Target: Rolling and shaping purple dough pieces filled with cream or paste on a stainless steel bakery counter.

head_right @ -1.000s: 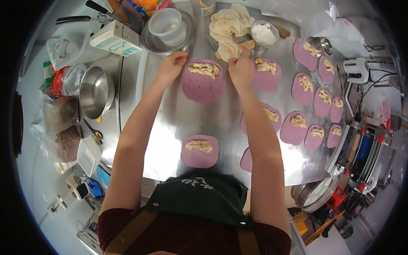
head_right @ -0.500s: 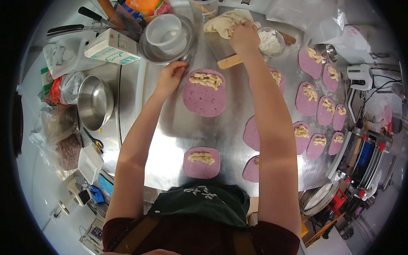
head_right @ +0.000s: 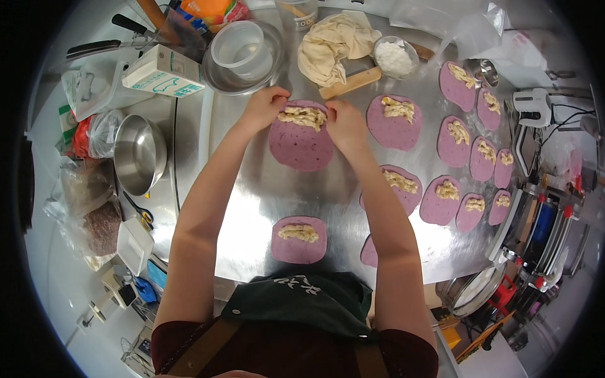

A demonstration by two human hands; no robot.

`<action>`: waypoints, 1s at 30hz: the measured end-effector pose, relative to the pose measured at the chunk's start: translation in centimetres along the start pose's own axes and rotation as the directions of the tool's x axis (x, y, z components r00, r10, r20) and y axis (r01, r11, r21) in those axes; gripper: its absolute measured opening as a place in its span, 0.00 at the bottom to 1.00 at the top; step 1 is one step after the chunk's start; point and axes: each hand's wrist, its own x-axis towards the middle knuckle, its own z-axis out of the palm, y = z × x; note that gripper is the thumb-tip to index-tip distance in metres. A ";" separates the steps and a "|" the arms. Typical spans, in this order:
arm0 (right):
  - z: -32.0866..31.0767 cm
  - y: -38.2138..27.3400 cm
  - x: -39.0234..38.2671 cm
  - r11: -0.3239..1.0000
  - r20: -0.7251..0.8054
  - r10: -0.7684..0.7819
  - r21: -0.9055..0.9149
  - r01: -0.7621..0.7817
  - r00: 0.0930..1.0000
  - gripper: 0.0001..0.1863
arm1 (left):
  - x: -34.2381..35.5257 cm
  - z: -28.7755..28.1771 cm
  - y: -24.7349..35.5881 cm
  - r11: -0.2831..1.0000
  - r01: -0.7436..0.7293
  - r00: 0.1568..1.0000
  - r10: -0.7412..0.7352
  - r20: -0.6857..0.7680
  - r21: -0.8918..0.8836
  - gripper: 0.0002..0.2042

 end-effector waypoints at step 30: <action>0.1 -0.9 2.9 0.979 0.187 0.160 -0.153 -0.132 0.969 0.07 | 2.1 0.2 3.1 0.942 0.058 0.958 -0.145 0.247 0.331 0.08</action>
